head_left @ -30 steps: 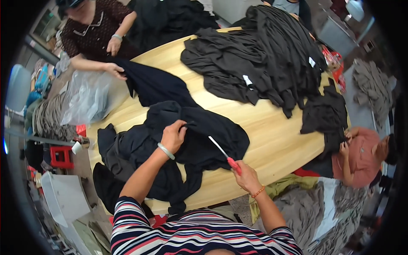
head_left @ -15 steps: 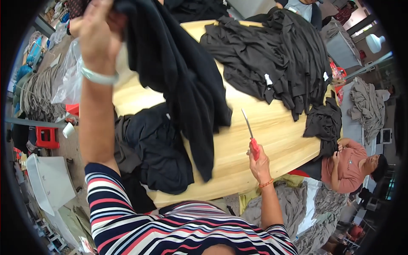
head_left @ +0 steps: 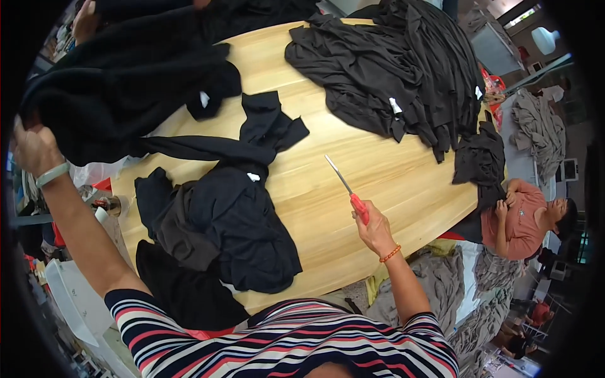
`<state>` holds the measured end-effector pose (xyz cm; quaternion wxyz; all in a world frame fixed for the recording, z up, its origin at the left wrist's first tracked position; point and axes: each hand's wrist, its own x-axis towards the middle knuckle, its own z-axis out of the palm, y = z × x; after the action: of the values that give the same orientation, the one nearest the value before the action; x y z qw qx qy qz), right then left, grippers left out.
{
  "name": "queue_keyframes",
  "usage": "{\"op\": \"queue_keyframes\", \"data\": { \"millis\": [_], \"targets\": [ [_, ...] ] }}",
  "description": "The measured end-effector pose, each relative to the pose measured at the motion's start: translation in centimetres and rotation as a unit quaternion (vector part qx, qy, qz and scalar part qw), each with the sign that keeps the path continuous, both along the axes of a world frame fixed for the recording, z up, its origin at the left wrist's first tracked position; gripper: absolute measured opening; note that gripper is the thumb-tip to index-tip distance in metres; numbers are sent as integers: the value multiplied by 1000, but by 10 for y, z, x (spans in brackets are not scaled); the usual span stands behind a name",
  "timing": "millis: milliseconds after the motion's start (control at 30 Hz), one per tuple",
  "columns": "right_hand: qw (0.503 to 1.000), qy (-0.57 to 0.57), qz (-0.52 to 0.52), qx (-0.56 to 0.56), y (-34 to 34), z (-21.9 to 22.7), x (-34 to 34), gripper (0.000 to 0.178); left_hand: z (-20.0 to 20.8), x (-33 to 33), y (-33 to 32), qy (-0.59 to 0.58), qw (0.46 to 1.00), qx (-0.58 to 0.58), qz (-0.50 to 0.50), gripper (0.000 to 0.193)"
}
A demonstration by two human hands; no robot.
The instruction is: Trimming loose threads from black garments using a pair of scissors on a large work table.
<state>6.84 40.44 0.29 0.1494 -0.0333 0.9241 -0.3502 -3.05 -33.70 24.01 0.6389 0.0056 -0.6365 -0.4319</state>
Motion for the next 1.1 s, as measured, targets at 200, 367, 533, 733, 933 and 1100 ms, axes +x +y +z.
{"op": "queue_keyframes", "data": {
  "millis": [200, 367, 533, 733, 933, 1100],
  "targets": [
    [1000, 4, 24, 10, -12, -1, -1, 21, -72, -35, 118, -172, 976, 16, -133, 28],
    [993, -47, 27, 106, -25, -2, -1, 28, -156, 19, 233, -412, 902, 1, -129, 77],
    [991, -109, 63, -46, -53, -15, 14, 32, -245, 184, 296, -630, 751, -184, -72, 102],
    [971, -77, 223, -47, -139, -35, 52, 61, -286, 261, 359, -714, 650, -258, 28, 99],
    [965, -46, 203, -159, -125, -56, 62, 25, -299, 287, 309, -689, 694, -201, 59, 46],
    [991, -59, 63, -99, -10, -2, 3, 23, -244, 287, 314, -468, 864, 184, -18, 19]
  ]
}}
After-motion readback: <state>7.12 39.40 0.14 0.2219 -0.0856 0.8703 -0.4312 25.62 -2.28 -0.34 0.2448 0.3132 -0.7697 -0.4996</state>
